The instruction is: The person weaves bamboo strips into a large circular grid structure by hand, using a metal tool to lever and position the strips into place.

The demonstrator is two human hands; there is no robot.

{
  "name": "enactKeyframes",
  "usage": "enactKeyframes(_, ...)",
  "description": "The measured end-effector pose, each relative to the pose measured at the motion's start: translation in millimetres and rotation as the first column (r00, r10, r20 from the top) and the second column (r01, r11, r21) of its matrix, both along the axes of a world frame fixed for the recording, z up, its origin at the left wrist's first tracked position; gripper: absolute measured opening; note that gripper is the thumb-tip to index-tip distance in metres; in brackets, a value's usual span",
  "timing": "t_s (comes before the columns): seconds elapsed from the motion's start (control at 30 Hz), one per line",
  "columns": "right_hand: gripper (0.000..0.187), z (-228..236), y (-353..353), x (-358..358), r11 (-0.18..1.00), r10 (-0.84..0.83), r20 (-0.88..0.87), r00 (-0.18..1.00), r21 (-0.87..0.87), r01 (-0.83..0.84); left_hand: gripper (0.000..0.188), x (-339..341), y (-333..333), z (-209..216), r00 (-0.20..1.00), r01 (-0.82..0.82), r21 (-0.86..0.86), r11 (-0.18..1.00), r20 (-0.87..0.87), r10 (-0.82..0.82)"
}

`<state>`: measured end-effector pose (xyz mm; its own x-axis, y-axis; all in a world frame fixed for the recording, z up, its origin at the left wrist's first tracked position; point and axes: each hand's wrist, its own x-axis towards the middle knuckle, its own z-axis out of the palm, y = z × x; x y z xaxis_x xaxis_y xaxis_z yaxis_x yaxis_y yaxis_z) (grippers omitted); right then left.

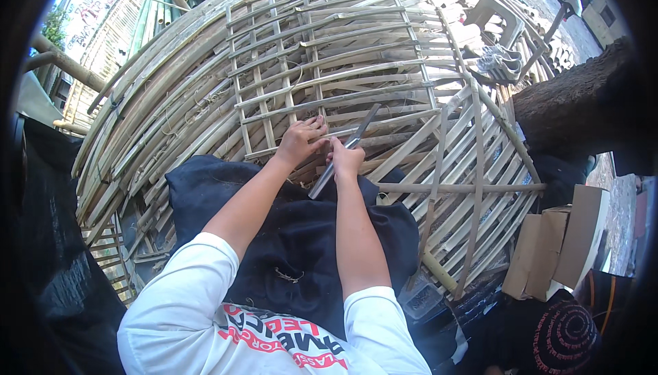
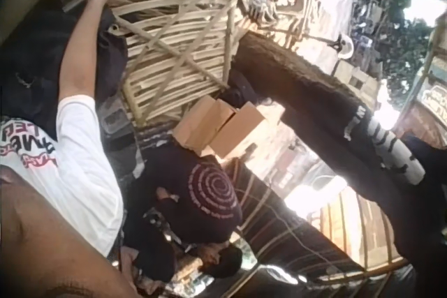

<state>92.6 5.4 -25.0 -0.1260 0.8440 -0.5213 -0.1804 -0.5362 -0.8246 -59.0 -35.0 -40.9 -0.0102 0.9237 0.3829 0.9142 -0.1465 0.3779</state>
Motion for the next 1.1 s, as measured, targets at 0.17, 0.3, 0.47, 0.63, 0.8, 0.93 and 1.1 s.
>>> enactKeyframes(0.17, 0.014, -7, 1, -3, 0.992, -0.104, 0.002, 0.995, 0.077, 0.103, 0.037, -4, 1, -1, 0.997, 0.032, 0.012, 0.999, -0.072, -0.031)
enactKeyframes(0.3, 0.019, -13, 7, -4, 0.986, -0.139, 0.041, 0.989, 0.095, 0.135, 0.037, -4, 0, 0, 0.996, 0.051, 0.003, 0.999, -0.080, -0.051)
enactKeyframes(0.47, 0.023, -22, 13, -4, 0.990, -0.127, 0.168, 0.978, 0.080, 0.115, 0.037, -1, 0, 3, 0.993, 0.055, -0.001, 0.999, -0.108, -0.054)
enactKeyframes(0.63, 0.023, -19, 12, -8, 0.992, -0.109, 0.177, 0.978, 0.074, 0.097, 0.037, -4, -4, 0, 0.994, 0.032, 0.016, 0.999, -0.105, -0.030)
enactKeyframes(0.8, 0.022, -22, 13, -8, 0.988, -0.132, 0.163, 0.978, 0.108, 0.115, 0.034, -2, -1, 3, 0.989, 0.048, 0.021, 0.999, -0.143, -0.045)
enactKeyframes(0.93, 0.020, -26, 14, -8, 0.984, -0.151, 0.101, 0.983, 0.116, 0.139, 0.034, -1, 1, 7, 0.987, 0.056, 0.007, 0.998, -0.152, -0.054)
enactKeyframes(1.1, 0.020, -32, 16, -9, 0.982, -0.157, 0.103, 0.982, 0.123, 0.144, 0.034, -1, 1, 4, 0.988, 0.059, 0.026, 0.998, -0.147, -0.055)
